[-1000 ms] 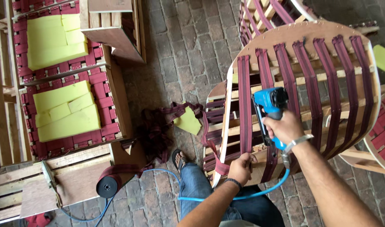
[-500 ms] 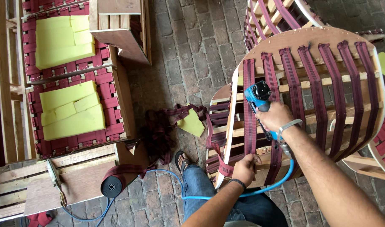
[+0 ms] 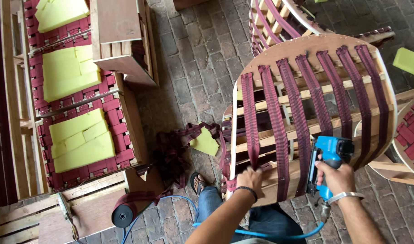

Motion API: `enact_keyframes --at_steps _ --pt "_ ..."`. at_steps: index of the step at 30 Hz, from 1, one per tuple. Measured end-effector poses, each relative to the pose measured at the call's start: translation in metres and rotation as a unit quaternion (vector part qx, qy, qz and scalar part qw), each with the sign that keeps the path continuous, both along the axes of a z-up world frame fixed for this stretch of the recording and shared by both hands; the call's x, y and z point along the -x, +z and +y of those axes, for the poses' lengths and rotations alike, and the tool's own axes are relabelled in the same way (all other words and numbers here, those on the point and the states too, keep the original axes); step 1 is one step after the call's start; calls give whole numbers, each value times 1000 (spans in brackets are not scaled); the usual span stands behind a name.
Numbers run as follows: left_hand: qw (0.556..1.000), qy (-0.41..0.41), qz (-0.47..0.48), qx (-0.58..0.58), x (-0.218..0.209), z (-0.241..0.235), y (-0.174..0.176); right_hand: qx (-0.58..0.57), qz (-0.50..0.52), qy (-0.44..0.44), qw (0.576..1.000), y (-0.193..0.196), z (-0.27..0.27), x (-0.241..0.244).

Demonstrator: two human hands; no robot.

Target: The person weaves maroon fabric straps across the wooden frame of a chair seat. They use a pneumatic staple gun to secure the straps, then cut excess material with scissors. The process is repeated to complete the woven seat pattern.

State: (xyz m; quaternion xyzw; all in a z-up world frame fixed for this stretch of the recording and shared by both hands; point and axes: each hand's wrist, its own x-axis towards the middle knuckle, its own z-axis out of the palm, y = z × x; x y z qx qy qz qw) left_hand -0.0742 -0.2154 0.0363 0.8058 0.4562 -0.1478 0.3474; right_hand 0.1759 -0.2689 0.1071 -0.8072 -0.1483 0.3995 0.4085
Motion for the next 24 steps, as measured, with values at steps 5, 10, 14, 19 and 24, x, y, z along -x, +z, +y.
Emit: enact_keyframes --at_steps 5,10,14,19,24 --pt "998 35 -28 38 6 -4 -28 24 -35 50 998 -26 7 -17" --pt "995 86 -37 20 17 -4 -12 51 -29 121 991 -28 31 -37" --pt "989 131 -60 22 3 -4 27 111 -40 195 974 2 69 -59" --pt "983 180 8 17 11 40 59 89 35 321 942 33 167 -66" --pt "973 227 26 21 25 69 79 105 -4 408 907 57 227 -37"
